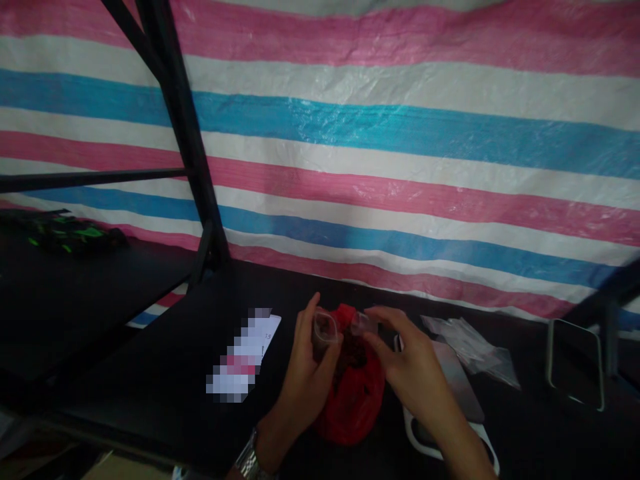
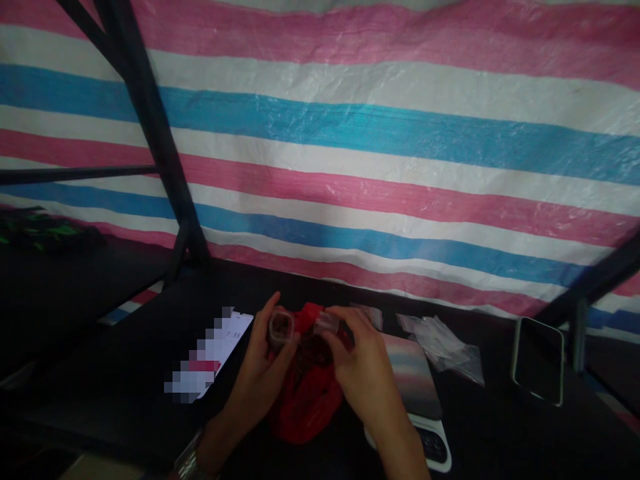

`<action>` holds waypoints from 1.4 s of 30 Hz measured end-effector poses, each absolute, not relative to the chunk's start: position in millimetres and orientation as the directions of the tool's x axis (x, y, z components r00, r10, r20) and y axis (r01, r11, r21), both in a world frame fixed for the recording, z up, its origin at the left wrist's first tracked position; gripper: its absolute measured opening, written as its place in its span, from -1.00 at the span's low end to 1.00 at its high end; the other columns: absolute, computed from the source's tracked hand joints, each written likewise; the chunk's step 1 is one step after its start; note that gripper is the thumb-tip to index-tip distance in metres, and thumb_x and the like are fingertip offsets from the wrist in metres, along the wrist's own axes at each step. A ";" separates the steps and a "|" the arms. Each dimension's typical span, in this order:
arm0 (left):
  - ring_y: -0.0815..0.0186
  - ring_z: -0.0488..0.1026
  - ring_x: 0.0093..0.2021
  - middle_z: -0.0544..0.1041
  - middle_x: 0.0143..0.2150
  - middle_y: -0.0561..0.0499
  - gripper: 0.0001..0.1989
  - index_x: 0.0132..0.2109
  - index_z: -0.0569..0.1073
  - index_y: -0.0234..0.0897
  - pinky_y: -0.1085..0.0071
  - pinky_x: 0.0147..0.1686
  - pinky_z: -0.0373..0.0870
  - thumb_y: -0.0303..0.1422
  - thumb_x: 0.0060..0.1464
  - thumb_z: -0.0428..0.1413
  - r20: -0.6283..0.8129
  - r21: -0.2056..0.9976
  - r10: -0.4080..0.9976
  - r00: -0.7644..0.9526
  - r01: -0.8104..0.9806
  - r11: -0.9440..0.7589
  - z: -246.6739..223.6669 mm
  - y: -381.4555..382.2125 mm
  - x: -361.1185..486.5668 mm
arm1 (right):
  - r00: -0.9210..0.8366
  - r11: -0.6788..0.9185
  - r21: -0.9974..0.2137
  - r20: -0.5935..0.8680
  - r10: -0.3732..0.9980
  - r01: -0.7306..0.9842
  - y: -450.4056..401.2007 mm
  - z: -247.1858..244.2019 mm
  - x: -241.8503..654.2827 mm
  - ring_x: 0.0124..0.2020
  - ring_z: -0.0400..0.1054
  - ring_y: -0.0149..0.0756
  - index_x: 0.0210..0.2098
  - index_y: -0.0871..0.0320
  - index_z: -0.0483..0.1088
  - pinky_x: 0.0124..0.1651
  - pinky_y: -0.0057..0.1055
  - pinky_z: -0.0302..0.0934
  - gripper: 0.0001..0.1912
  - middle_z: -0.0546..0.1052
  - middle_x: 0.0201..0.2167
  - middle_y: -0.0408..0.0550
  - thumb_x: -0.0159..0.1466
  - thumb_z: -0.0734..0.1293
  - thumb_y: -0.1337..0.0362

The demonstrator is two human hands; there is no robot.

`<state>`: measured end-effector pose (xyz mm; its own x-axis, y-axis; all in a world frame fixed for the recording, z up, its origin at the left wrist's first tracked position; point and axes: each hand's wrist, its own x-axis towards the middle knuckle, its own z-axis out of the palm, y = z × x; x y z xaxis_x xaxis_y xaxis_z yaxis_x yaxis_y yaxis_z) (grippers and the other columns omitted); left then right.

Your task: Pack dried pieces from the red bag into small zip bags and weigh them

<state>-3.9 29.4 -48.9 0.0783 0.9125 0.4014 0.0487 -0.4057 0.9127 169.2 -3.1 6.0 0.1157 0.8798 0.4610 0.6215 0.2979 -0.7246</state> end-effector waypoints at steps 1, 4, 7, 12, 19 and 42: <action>0.10 0.41 0.26 0.41 0.25 -0.10 -0.31 0.52 0.11 -0.03 0.10 0.27 0.37 -0.34 0.33 0.12 0.431 0.894 0.898 0.084 0.094 -0.438 -48.9 29.6 -4.7 | 0.069 0.262 -0.732 0.388 0.919 0.629 -1.1 0.8 169.0 0.05 0.54 -0.06 -0.01 0.03 0.61 0.21 -0.08 0.38 -0.73 0.67 -0.01 0.01 0.33 0.40 0.38; 0.07 0.42 0.18 0.42 0.17 -0.12 -0.27 0.53 0.08 -0.02 0.03 0.23 0.38 -0.38 0.32 0.13 0.531 0.803 0.840 0.108 0.252 -0.540 -50.5 29.7 -5.5 | -0.058 0.235 -0.736 0.258 0.964 0.635 0.5 -8.4 165.6 0.12 0.50 -0.05 -0.06 0.02 0.65 0.28 -0.09 0.30 -0.73 0.67 0.03 0.00 0.31 0.41 0.43; 0.06 0.41 0.15 0.41 0.16 -0.14 -0.23 0.55 -0.01 -0.01 0.00 0.20 0.39 -0.41 0.34 0.11 0.596 0.741 0.799 0.081 0.326 -0.586 -52.8 29.0 -3.9 | -0.047 0.285 -0.797 0.308 0.950 0.532 -4.7 -2.8 159.5 0.09 0.51 -0.14 -0.04 0.01 0.64 0.22 -0.20 0.33 -0.75 0.66 0.02 -0.03 0.37 0.37 0.35; 0.06 0.39 0.25 0.37 0.24 -0.14 -0.11 0.58 -0.17 0.08 -0.03 0.26 0.39 -0.49 0.32 0.09 0.594 0.735 0.787 0.164 0.287 -0.615 -55.6 22.4 -2.3 | 0.029 0.286 -0.897 0.314 0.949 0.336 -10.6 14.5 148.7 -0.23 0.55 -0.25 -0.15 0.02 0.64 -0.12 -0.38 0.42 -0.86 0.69 -0.21 -0.11 0.33 0.41 0.24; 0.11 0.48 0.34 0.49 0.35 -0.15 -0.36 0.54 0.08 -0.06 0.08 0.35 0.42 -0.27 0.42 0.05 0.367 0.923 0.915 0.165 -0.187 -0.336 -43.6 14.1 7.4 | 0.274 0.297 -0.916 0.368 0.888 0.268 -6.8 16.3 150.4 -0.29 0.59 -0.20 -0.26 0.08 0.62 -0.22 -0.37 0.48 -0.83 0.70 -0.31 -0.04 0.30 0.40 0.16; 0.10 0.69 -0.06 0.73 -0.09 -0.08 -0.46 -0.03 0.59 -0.24 0.22 -0.01 0.64 0.08 0.04 0.37 0.132 0.937 0.991 -0.038 -0.320 -0.137 -30.0 27.1 -6.2 | 0.088 0.225 -0.918 0.266 0.960 0.326 -17.5 12.4 161.6 -0.12 0.59 -0.18 -0.09 0.04 0.59 0.01 -0.27 0.43 -0.83 0.71 -0.14 -0.06 0.38 0.40 0.17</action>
<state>-6.2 27.1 -30.0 -0.0383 0.9905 0.1319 -0.3200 -0.1372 0.9374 161.6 -17.5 12.4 0.0885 0.9598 0.2663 0.3264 0.2247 -0.9181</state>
